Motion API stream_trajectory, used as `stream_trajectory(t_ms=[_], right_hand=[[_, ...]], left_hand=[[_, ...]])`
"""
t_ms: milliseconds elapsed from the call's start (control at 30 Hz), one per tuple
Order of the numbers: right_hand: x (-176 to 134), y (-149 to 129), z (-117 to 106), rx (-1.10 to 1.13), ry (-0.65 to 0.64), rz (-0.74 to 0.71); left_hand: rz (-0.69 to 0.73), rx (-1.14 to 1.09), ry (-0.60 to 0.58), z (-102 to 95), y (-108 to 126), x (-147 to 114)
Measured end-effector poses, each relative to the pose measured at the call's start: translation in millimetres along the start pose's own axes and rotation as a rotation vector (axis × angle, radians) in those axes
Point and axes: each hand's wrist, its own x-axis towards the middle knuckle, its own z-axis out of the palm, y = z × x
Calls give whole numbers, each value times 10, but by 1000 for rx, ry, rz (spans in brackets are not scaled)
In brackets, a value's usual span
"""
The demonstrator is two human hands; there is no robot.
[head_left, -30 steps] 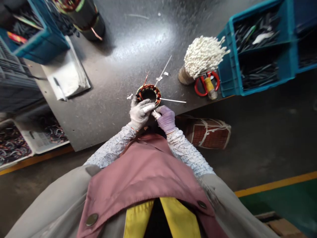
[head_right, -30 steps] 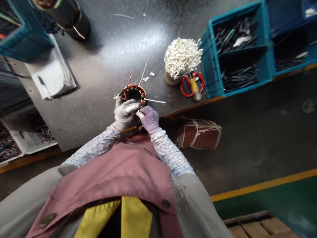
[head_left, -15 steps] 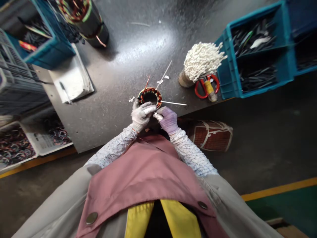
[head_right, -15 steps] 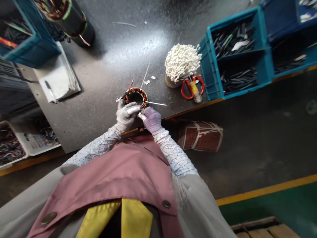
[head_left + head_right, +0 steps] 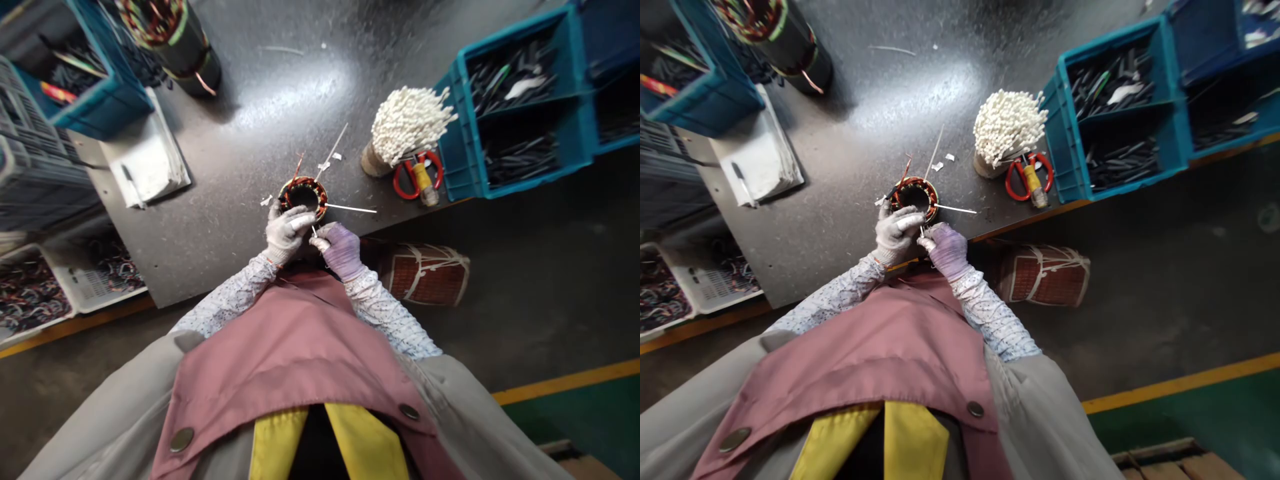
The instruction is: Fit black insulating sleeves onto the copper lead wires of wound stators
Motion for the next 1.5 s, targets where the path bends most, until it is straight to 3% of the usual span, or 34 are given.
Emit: stream_trajectory(t_ms=[233,433,633,833,967,1133,1267,1333,1400,1500], right_hand=[[84,15,34,-24,-15,34],[38,-9,-19,-16,-61,-5],[26,-6,-63,-4,-30,-24],[130,63,26,-10,-60,27],[187,94,77,-127,-78,64],[213,-31,-23,-344,-118,-47],[157,-72,-211,-414,-178,-284],[59,-56,-323,-383,-148,-398],[-52,-72,-404,-297,-69,-407],[-157,-216,-402,93,16,-126]], left_hand=[[42,0,4,28,-55,8],[-11,3,-3,13,-8,13],[0,0,6,16,-12,4],[31,8,0,23,-46,-1],[23,2,-27,-1,-31,7],[25,25,-54,-8,-24,19],[28,70,-56,-64,-12,37],[18,114,-95,-126,12,52],[12,157,-161,-191,48,69],[32,206,-238,-259,102,92]])
